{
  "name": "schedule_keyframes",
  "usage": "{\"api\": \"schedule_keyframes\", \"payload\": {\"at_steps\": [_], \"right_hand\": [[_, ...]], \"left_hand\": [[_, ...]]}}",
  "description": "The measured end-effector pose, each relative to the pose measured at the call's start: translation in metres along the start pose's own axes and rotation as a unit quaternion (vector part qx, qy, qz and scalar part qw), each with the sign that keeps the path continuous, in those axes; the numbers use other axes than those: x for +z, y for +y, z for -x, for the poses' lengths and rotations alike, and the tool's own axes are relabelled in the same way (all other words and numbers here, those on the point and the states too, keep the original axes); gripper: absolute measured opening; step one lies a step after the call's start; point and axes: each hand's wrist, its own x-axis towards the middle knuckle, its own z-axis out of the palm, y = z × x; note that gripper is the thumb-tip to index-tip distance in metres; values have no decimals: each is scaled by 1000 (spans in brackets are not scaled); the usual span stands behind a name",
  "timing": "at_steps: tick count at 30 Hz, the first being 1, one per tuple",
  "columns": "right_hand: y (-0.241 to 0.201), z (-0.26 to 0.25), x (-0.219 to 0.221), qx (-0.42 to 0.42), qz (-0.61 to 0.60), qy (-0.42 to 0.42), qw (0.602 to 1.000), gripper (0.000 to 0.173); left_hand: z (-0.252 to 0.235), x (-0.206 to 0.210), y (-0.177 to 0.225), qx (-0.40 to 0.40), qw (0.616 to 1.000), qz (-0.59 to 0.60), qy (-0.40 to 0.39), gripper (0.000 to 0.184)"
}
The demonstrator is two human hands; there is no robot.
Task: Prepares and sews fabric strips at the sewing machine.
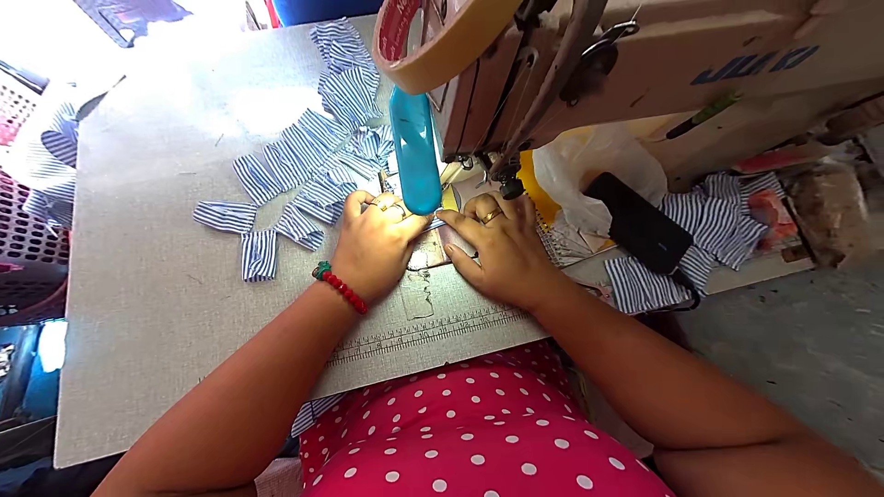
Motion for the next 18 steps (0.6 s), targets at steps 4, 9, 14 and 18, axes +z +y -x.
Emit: {"api": "schedule_keyframes", "payload": {"at_steps": [4,9,14,18], "right_hand": [[2,-1,0,-2,0,-6,1000,49],[2,-1,-1,-5,11,-7,1000,49],[1,-1,-1,-14,17,-5,1000,49],[0,-1,-1,-15,25,-9,1000,50]], "left_hand": [[1,1,0,0,1000,-1,9,36],[0,-1,-1,1,1000,5,2,35],[-1,1,-6,9,1000,11,7,36],[-2,-1,-8,10,1000,10,2,37]]}}
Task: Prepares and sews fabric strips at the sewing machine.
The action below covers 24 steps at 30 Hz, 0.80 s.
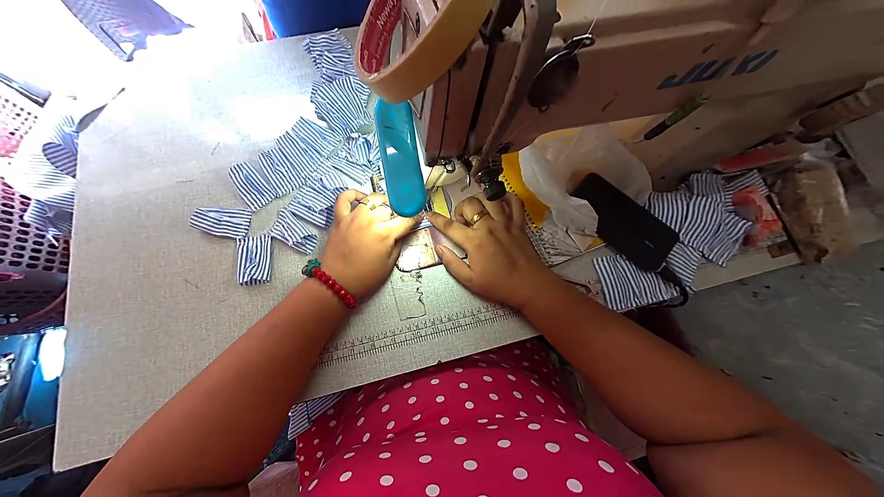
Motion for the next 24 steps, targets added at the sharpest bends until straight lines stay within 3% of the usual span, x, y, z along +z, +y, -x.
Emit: {"api": "schedule_keyframes", "payload": {"at_steps": [3,7,11,14,16,24], "right_hand": [[2,1,-3,-13,-15,30,999,47],[23,22,-34,-23,-70,145,987,35],[95,63,-65,123,95,246,957,42],[149,88,-72,247,131,233,931,63],[168,99,-70,286,128,213,925,68],[185,113,-61,266,122,263,919,53]], "left_hand": [[-1,0,-2,-1,1000,0,-2,37],[-3,-1,-6,0,1000,-1,-12,38],[-7,1,-12,3,1000,-6,-20,38],[-9,1,-15,-8,1000,0,-28,37],[-11,1,-16,-12,999,8,-30,38],[-17,-1,-20,-21,999,3,-32,38]]}}
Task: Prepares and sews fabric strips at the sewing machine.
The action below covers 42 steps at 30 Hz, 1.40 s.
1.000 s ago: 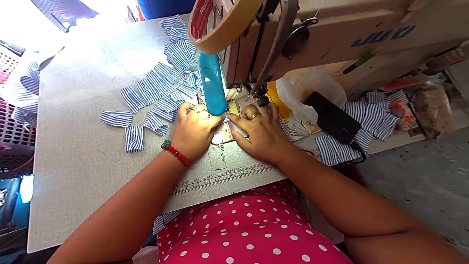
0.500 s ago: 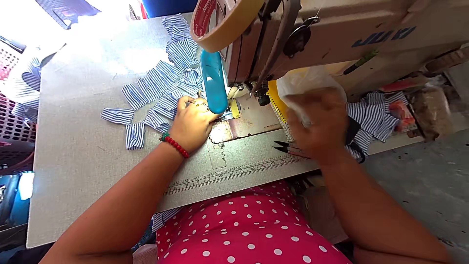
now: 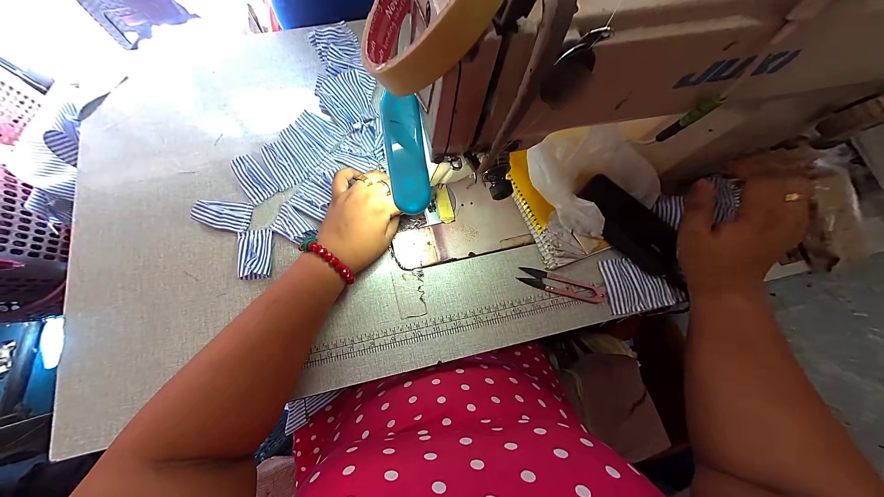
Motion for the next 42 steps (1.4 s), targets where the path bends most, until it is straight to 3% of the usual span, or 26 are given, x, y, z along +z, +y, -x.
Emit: {"api": "schedule_keyframes", "payload": {"at_steps": [3,9,12,18,20,24,26,28,31,32,34,36,40,42], "right_hand": [[-3,1,-3,-13,15,-5,1000,49],[-7,-7,-7,-19,26,-112,993,62],[-11,-17,-19,-22,23,-87,996,63],[-51,14,-43,-54,-85,-8,995,41],[-79,42,-48,-119,-151,-53,980,39],[-111,91,-38,-190,-212,-256,924,52],[-111,99,-33,-214,-195,-245,925,45],[-109,99,-33,-246,-161,-216,931,38],[-111,97,-36,-275,-109,-210,932,35],[-113,95,-37,-285,-97,-212,930,35],[-117,91,-39,-308,-85,-203,926,33],[-116,89,-38,-314,-92,-179,928,32],[-110,93,-30,-219,-147,-119,957,32],[-116,97,-39,-166,-202,-111,959,32]], "left_hand": [[0,1,-1,-5,1000,6,10,38],[1,0,0,-2,1000,5,8,38],[1,0,1,2,1000,3,15,39],[1,-1,3,-19,1000,14,9,39],[3,-6,5,-26,999,34,20,38],[44,-36,19,-42,975,147,159,28],[82,-73,33,-70,953,268,127,27],[137,-101,50,-98,900,424,30,22],[217,-88,65,-135,821,532,-159,24],[236,-73,70,-182,823,504,-189,23],[255,-35,87,-277,881,342,-175,21],[258,5,96,-299,927,166,-155,25],[231,39,103,-356,906,6,-230,49],[222,49,100,-370,899,-33,-231,46]]}}
